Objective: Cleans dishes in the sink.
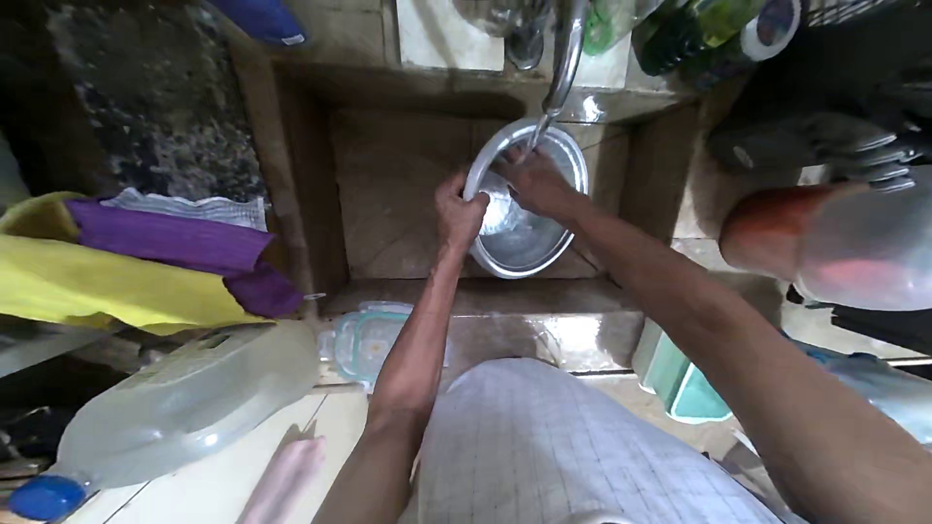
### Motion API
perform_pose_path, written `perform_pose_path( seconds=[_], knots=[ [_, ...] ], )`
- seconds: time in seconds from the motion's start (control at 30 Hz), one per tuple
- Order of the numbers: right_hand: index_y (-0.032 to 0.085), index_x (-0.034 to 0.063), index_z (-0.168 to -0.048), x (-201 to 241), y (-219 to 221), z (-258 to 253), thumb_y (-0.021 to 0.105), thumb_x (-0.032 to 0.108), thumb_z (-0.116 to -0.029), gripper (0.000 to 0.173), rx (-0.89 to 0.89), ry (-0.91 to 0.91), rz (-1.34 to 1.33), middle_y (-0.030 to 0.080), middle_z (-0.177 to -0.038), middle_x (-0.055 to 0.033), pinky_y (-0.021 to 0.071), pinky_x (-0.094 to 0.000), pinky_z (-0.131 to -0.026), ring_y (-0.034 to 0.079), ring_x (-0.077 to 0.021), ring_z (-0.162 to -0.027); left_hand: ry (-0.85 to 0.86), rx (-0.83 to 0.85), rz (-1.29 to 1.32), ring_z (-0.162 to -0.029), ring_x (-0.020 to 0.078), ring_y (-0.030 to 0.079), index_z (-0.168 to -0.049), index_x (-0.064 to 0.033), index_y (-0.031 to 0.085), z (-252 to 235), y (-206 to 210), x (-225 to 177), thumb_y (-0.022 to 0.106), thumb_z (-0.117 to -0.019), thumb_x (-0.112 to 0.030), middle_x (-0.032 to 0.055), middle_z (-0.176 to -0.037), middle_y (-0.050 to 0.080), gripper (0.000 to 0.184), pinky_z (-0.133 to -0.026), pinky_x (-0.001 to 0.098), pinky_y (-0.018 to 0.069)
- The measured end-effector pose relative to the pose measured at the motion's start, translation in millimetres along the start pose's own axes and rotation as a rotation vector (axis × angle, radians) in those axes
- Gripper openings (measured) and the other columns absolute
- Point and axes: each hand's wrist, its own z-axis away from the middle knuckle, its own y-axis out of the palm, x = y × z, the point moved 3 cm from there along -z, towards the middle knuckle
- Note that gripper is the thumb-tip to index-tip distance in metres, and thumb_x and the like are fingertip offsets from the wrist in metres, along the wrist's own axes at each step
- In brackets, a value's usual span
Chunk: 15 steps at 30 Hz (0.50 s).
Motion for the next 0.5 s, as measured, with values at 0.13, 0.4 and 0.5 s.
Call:
perform_pose_path(
  seconds=[0.13,0.4,0.5],
  knots=[
    [0.062,0.0045,-0.135,-12,27,31,0.072,0.002,-0.0839,0.052,0.031,0.144,0.076,0.043,-0.152,-0.0286,0.0378,-0.0694,-0.107,0.04,-0.0505,-0.14,0.022,0.017,0.031,-0.082,0.0119,0.069,-0.107,-0.0025,0.074,-3,-1,-6,0.069,-0.0767,-0.001,0.0074,-0.093,0.074,0.031,-0.075,0.0342,0.0589],
    [0.077,0.0166,-0.091,37,-37,98,0.038,0.09,-0.0843,0.084,0.443,-0.13,0.006,0.074,-0.087,-0.0067,0.0501,-0.0568,-0.101,0.071,-0.029,-0.095,-0.461,-0.055,0.472,-0.089,0.0252,0.07,-0.123,0.001,0.062,3,-40,51,0.064,-0.0835,0.003,0.0174,-0.107,0.07,0.04,-0.077,0.0463,0.0619],
    [0.074,0.0124,-0.087,63,-74,87,0.062,0.063,-0.0887,0.052,0.116,-0.505,-0.06,0.07,-0.078,-0.005,0.0511,-0.0544,-0.092,0.069,-0.0257,-0.081,-0.723,-0.06,0.666,-0.09,0.0263,0.069,-0.124,-0.0033,0.057,22,-77,66,0.06,-0.0874,-0.004,0.016,-0.106,0.068,0.036,-0.075,0.0475,0.06]
  ],
)
